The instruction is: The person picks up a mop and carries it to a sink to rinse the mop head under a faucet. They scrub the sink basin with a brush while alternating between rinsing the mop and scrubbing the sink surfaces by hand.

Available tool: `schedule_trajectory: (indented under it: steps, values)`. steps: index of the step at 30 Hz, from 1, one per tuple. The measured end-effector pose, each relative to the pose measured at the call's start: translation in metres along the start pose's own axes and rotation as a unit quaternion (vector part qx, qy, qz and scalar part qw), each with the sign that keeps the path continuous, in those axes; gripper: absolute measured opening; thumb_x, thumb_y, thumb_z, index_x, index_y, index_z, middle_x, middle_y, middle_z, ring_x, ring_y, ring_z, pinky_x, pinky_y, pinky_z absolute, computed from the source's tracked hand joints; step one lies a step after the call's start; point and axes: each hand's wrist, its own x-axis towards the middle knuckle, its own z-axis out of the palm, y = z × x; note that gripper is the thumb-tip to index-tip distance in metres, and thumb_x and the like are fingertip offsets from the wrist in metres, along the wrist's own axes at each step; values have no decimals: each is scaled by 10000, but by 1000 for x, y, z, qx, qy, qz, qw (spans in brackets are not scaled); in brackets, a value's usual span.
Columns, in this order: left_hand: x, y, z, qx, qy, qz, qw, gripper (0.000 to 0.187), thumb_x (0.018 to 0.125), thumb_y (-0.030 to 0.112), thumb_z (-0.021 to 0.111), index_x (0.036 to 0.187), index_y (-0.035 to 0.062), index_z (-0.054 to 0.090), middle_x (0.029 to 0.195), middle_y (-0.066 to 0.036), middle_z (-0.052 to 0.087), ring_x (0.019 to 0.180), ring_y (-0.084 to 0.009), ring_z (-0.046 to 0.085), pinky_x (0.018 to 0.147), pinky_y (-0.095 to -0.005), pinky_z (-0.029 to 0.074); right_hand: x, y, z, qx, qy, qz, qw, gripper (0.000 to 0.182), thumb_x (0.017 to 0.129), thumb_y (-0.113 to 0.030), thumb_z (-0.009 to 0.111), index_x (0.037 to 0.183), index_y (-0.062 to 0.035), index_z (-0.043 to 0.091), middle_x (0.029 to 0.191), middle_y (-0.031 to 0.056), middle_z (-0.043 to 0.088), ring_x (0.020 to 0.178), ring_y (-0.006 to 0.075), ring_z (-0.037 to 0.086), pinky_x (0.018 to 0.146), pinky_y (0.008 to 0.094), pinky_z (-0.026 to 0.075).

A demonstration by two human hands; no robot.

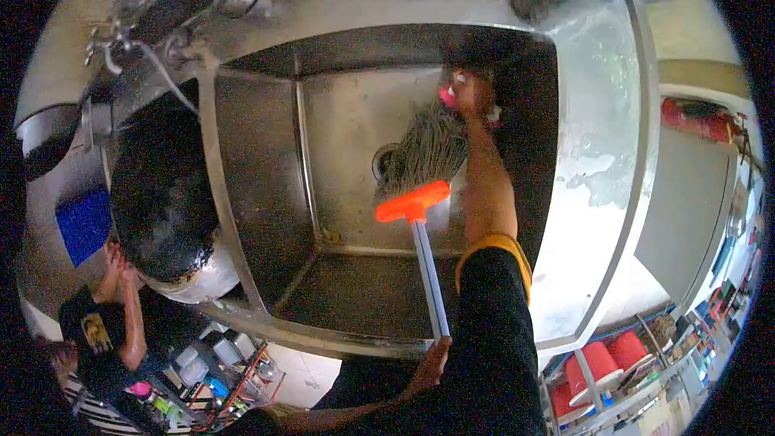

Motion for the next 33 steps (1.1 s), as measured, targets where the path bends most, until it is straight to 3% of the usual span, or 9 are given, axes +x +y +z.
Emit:
schedule_trajectory:
  steps: [2,5,7,10,11,12,14,26,33]
  values:
    - [2,8,-9,-75,-156,-2,985,391,914,494,342,775,138,425,561,12,347,428,-123,333,393,-290,296,-9,-17,-35,96,-26,29,995,333,798,-384,548,831,-75,668,727,184,631,645,367,617,553,425,471]
    - [-25,11,18,-61,22,-57,996,369,897,475,413,757,134,415,571,14,356,463,-135,378,401,-309,343,-25,-7,-57,288,37,-58,955,318,790,-329,587,747,-21,648,646,203,601,587,368,604,507,413,453]
    - [-55,30,62,7,187,-23,982,313,893,400,485,773,123,403,566,19,360,486,-126,410,411,-308,392,-56,-39,-114,91,16,29,995,290,792,-296,601,743,-14,644,647,198,605,585,372,596,521,402,460]
    - [-63,9,20,16,-15,-51,998,216,888,263,495,750,125,405,567,36,360,505,-105,415,477,-260,392,-105,-53,-161,269,-34,118,955,166,689,-198,656,784,-63,655,718,150,631,640,300,616,576,404,494]
    - [-76,13,29,-24,-47,-28,998,227,892,232,470,698,138,399,557,42,332,502,-99,367,514,-261,369,-119,-50,-176,58,-116,41,991,152,677,-175,649,776,-59,650,685,128,624,627,279,611,574,405,484]
    - [-80,13,19,-112,-65,-67,989,239,895,214,457,679,141,388,558,43,310,509,-99,331,550,-285,368,-149,0,-98,-41,40,-46,997,128,675,-155,625,717,-34,628,630,127,597,595,253,590,531,409,449]
    - [-97,23,22,-57,-90,-53,993,216,882,192,470,687,134,397,567,28,347,534,-117,370,621,-305,385,-165,-84,-233,177,-20,73,981,186,711,-256,634,757,-76,648,720,172,623,679,324,613,643,427,485]
    - [-83,54,-26,112,-72,-17,991,244,871,205,484,684,53,446,662,-81,486,677,-207,499,771,-384,428,-265,-102,-370,240,106,222,939,365,802,-396,533,734,-48,619,658,210,576,639,387,573,613,435,457]
    - [22,109,-32,-143,-134,52,979,256,894,284,464,790,51,482,670,-60,525,625,-149,553,609,-271,529,-277,-104,-382,275,147,222,924,347,799,-366,557,726,-31,609,640,218,572,626,390,573,586,432,443]
